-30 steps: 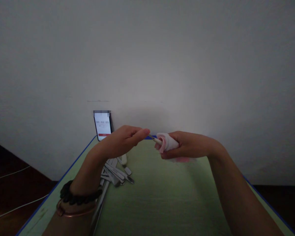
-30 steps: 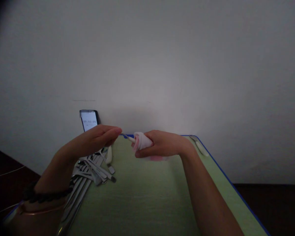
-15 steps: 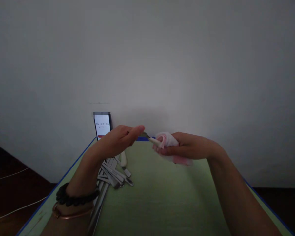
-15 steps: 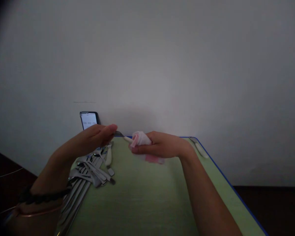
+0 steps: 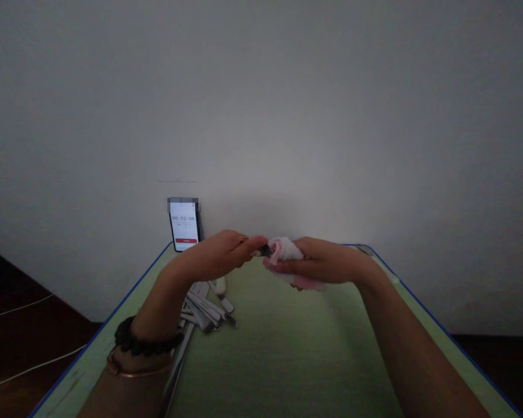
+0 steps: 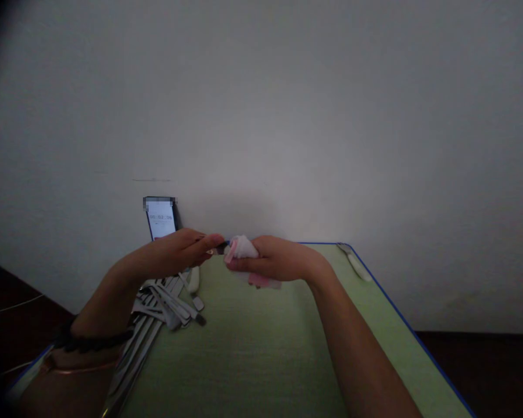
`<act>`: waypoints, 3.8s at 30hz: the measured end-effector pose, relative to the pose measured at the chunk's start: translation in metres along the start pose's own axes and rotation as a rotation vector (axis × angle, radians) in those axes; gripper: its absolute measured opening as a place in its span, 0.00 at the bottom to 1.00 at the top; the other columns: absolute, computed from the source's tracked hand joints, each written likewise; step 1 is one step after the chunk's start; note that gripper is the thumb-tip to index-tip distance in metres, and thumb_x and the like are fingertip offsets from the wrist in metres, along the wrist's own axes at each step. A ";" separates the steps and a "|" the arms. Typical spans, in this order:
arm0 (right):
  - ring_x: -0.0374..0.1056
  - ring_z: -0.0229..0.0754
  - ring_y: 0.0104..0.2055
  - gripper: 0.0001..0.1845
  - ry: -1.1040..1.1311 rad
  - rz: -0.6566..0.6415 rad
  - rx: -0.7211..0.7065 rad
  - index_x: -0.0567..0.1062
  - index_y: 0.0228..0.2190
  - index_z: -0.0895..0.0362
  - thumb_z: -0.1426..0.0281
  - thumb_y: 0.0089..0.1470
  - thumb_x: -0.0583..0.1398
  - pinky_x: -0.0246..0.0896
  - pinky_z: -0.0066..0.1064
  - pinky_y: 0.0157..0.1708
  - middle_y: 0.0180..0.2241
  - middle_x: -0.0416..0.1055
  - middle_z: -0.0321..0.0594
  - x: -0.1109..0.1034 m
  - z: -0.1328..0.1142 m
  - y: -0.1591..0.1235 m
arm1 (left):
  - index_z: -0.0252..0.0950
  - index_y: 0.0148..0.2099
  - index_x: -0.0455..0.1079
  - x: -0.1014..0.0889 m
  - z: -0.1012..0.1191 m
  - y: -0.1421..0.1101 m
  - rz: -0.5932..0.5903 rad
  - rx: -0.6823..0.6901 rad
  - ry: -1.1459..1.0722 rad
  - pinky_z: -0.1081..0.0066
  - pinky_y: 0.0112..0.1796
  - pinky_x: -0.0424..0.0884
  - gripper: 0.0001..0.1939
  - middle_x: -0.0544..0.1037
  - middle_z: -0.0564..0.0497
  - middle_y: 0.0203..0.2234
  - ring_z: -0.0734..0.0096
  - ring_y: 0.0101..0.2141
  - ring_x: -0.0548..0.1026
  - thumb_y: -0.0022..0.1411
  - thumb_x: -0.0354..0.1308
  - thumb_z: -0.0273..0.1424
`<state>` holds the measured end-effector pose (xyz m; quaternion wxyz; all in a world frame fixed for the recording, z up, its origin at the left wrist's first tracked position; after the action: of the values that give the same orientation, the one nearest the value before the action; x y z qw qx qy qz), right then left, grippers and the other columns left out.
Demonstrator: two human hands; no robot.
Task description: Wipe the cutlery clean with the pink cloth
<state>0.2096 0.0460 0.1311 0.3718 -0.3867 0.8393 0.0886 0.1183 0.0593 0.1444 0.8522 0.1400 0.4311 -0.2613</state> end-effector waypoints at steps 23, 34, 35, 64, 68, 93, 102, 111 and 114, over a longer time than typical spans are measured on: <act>0.64 0.33 0.20 0.22 0.552 0.082 -0.097 0.68 0.29 0.60 0.52 0.48 0.58 0.57 0.23 0.18 0.21 0.68 0.34 -0.011 0.014 0.002 | 0.33 0.32 0.68 -0.028 -0.017 0.011 0.519 0.236 -0.726 0.73 0.34 0.67 0.13 0.72 0.55 0.24 0.74 0.29 0.70 0.49 0.63 0.38; 0.68 0.43 0.27 0.26 0.760 0.605 -0.086 0.72 0.24 0.55 0.45 0.48 0.53 0.61 0.36 0.34 0.17 0.68 0.37 -0.052 0.052 0.010 | 0.40 0.36 0.58 -0.018 -0.034 0.013 0.462 0.030 -1.067 0.80 0.14 0.64 0.11 0.69 0.58 0.25 0.80 0.15 0.68 0.60 0.51 0.42; 0.68 0.43 0.27 0.24 0.834 0.611 -0.105 0.72 0.25 0.55 0.46 0.49 0.54 0.61 0.36 0.36 0.18 0.68 0.36 -0.050 0.052 0.014 | 0.40 0.37 0.58 -0.014 -0.031 0.014 0.416 0.006 -1.031 0.83 0.11 0.56 0.11 0.66 0.60 0.21 0.83 0.12 0.62 0.61 0.49 0.42; 0.67 0.37 0.32 0.11 1.434 0.549 -0.140 0.73 0.28 0.58 0.63 0.51 0.56 0.61 0.30 0.40 0.27 0.72 0.38 -0.037 0.058 0.026 | 0.36 0.40 0.61 0.001 -0.019 0.019 0.234 -0.024 -0.560 0.80 0.16 0.62 0.11 0.71 0.56 0.20 0.76 0.18 0.70 0.58 0.53 0.37; 0.67 0.37 0.36 0.11 1.246 0.525 -0.249 0.74 0.30 0.57 0.67 0.41 0.65 0.60 0.30 0.42 0.31 0.73 0.36 -0.036 0.039 0.027 | 0.36 0.39 0.62 0.005 -0.020 0.020 0.206 -0.007 -0.497 0.80 0.15 0.62 0.12 0.72 0.55 0.22 0.76 0.19 0.71 0.58 0.54 0.39; 0.66 0.39 0.45 0.20 1.156 0.464 -0.373 0.74 0.31 0.56 0.84 0.34 0.55 0.56 0.35 0.53 0.36 0.74 0.35 -0.043 0.031 0.014 | 0.36 0.27 0.59 0.010 -0.024 0.024 0.208 -0.024 -0.247 0.78 0.18 0.56 0.21 0.63 0.57 0.17 0.78 0.16 0.60 0.64 0.38 0.44; 0.69 0.38 0.35 0.11 1.138 0.668 -0.229 0.74 0.26 0.56 0.63 0.40 0.66 0.63 0.29 0.38 0.30 0.75 0.38 -0.035 0.052 0.029 | 0.37 0.25 0.59 0.016 0.004 0.027 0.262 0.087 -0.074 0.74 0.24 0.56 0.18 0.66 0.56 0.17 0.73 0.20 0.64 0.65 0.40 0.38; 0.66 0.35 0.25 0.13 0.942 0.833 -0.208 0.74 0.22 0.58 0.62 0.37 0.66 0.64 0.32 0.35 0.22 0.73 0.35 -0.054 0.069 0.018 | 0.38 0.22 0.56 0.016 0.010 0.022 0.225 0.054 0.021 0.72 0.24 0.53 0.18 0.66 0.55 0.16 0.71 0.19 0.64 0.64 0.41 0.37; 0.66 0.36 0.24 0.12 0.836 0.840 -0.237 0.75 0.25 0.58 0.62 0.39 0.66 0.64 0.32 0.34 0.22 0.73 0.35 -0.063 0.059 0.008 | 0.38 0.21 0.56 0.006 0.010 0.015 0.212 0.056 0.038 0.72 0.23 0.52 0.20 0.65 0.55 0.15 0.72 0.19 0.63 0.64 0.40 0.39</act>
<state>0.2632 0.1143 0.1322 -0.1018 -0.0633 0.9796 0.1614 0.1361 0.0647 0.1461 0.8625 0.2135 0.4225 -0.1791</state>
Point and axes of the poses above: each hand's wrist, its own y-axis towards the middle knuckle, its own x-axis out of the palm, z = x × y, the point moved 9 cm from there along y, towards the middle knuckle
